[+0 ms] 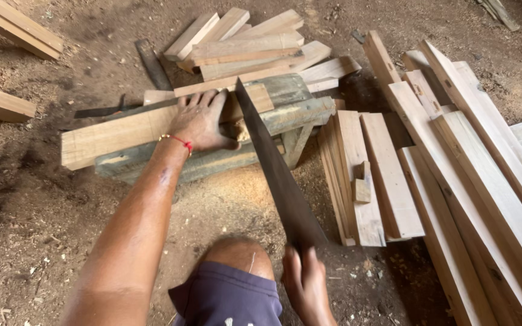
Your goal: The person saws a piece of wood on a wooden bench using a handsaw.
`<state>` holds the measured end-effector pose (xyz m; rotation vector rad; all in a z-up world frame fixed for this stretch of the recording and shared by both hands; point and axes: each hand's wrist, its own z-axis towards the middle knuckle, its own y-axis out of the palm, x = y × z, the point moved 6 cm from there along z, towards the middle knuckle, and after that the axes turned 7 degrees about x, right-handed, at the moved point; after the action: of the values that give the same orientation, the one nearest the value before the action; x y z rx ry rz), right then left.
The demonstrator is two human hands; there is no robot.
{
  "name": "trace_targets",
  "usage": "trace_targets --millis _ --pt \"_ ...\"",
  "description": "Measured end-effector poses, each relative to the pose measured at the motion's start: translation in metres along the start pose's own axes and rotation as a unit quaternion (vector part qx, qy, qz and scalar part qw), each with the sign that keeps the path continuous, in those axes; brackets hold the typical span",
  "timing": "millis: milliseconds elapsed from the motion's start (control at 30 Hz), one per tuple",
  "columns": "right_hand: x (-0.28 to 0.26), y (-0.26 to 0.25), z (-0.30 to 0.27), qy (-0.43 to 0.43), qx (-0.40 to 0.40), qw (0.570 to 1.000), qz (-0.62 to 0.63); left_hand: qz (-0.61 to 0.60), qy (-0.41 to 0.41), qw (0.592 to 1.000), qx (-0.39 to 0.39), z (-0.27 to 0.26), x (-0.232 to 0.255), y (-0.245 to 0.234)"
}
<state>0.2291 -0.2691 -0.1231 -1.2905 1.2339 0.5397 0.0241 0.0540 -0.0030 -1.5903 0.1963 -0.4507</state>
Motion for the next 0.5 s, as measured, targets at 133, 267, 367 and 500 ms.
trace_targets --millis 133,267,367,500 --pt "0.073 -0.014 -0.068 0.117 0.144 0.972 0.145 -0.012 0.005 1.0 0.005 0.003 0.0 -0.001" --pt "0.086 -0.042 -0.081 -0.302 0.311 0.901 -0.013 -0.058 0.017 0.997 0.04 0.009 -0.014 0.005" --pt "0.142 -0.047 -0.066 -0.079 0.197 0.938 0.272 -0.083 0.006 0.995 0.055 0.017 -0.022 0.013" --pt "0.154 -0.032 -0.065 0.066 0.232 0.892 0.382 -0.074 -0.02 0.995 0.061 0.024 -0.025 0.012"
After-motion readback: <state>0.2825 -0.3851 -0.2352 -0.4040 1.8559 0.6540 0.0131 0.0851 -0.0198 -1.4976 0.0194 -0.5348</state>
